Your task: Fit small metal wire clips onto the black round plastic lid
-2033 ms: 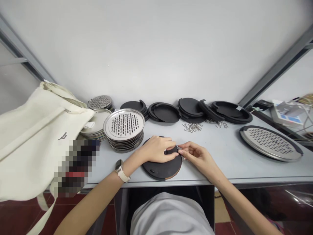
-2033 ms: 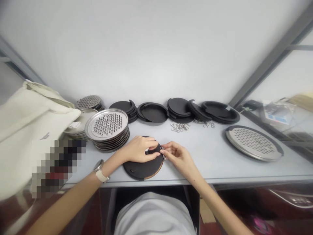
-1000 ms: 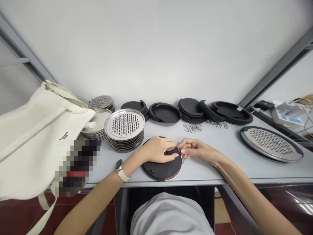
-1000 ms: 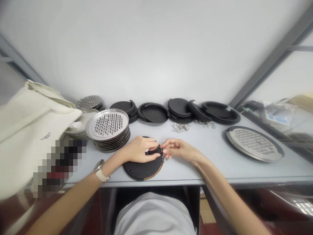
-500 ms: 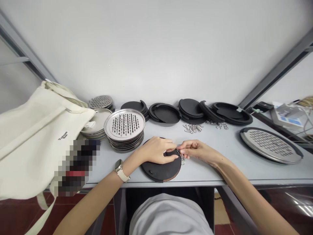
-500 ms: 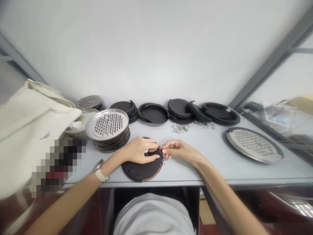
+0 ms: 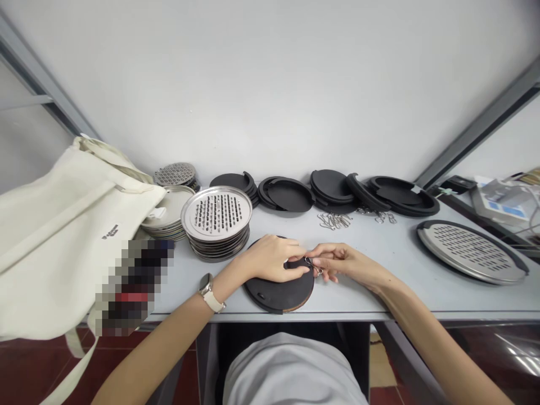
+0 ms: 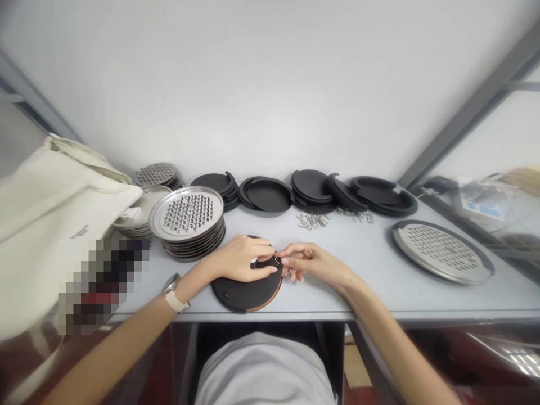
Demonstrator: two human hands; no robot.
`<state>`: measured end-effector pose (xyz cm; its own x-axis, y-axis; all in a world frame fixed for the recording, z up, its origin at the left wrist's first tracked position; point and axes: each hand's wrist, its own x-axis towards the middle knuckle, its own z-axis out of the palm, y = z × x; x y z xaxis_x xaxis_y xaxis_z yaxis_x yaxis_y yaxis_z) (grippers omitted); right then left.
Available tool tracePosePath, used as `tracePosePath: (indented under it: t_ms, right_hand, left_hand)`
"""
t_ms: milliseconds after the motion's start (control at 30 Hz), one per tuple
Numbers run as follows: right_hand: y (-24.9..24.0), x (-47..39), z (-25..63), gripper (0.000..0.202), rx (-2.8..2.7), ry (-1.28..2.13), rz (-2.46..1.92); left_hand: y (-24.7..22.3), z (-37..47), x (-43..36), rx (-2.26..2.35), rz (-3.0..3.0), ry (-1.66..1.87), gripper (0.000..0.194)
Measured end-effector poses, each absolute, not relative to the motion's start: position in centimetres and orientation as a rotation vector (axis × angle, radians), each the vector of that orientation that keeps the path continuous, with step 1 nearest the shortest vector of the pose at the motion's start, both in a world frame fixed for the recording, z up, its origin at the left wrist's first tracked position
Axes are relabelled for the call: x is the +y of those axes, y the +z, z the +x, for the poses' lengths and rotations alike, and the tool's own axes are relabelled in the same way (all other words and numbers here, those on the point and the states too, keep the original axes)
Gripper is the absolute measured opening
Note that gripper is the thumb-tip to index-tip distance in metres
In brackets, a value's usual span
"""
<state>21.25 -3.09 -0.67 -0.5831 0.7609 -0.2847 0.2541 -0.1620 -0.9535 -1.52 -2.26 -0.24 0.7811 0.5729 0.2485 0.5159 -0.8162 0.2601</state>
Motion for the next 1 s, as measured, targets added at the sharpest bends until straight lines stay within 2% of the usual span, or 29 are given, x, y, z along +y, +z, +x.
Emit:
tracePosePath:
  t_ms: [467, 733, 1000]
  right_hand:
    - [-1.7, -5.6, 20.2, 0.035, -1.702, 1.533, -1.157]
    - [-1.0, -6.8, 18.9, 0.024, -2.042, 0.977, -1.312]
    - [-1.1, -7.1, 18.7, 0.024, -2.225, 0.581, -1.378]
  left_hand:
    - [0.1, -1.5, -2.5, 0.888, 2.791, 0.472, 0.027]
    - [0.2, -1.4, -2.5, 0.895, 2.803, 0.447, 0.028]
    - [0.3, -1.5, -2.5, 0.88, 2.802, 0.453, 0.029]
